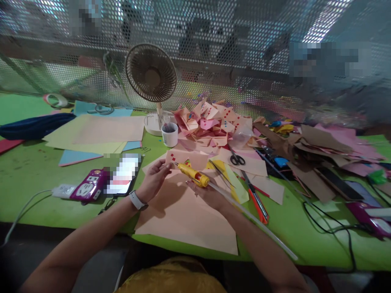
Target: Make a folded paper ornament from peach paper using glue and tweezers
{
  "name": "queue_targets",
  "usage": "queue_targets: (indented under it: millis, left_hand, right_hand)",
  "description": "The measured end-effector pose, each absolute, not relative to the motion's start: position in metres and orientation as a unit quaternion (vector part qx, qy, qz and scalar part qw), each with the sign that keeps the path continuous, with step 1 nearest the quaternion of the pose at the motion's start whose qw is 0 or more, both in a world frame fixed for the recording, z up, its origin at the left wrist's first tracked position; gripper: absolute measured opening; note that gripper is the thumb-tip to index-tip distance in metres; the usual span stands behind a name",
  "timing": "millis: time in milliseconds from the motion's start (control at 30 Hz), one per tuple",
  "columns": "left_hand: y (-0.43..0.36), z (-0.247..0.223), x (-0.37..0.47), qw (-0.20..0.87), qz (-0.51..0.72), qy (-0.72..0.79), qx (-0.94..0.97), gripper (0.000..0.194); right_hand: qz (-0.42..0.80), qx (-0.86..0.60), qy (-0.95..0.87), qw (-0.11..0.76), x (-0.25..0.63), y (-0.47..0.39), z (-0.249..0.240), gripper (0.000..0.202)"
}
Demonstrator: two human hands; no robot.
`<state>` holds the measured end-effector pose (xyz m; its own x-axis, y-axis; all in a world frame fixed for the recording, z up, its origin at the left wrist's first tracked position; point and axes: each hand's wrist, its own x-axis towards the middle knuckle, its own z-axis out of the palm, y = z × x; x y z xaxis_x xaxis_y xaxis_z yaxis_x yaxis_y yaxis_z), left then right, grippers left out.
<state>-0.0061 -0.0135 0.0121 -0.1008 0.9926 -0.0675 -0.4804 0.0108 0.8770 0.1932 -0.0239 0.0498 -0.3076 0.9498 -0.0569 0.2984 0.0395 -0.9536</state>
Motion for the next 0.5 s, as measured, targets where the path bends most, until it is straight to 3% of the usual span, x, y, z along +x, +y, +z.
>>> queue_targets:
  millis: [500]
  left_hand:
    - [-0.0155, 0.0119, -0.0054, 0.588, 0.634, 0.391, 0.314, 0.032]
  right_hand:
    - [0.502, -0.495, -0.63, 0.326, 0.1928, -0.0241, 0.0518, 0.028]
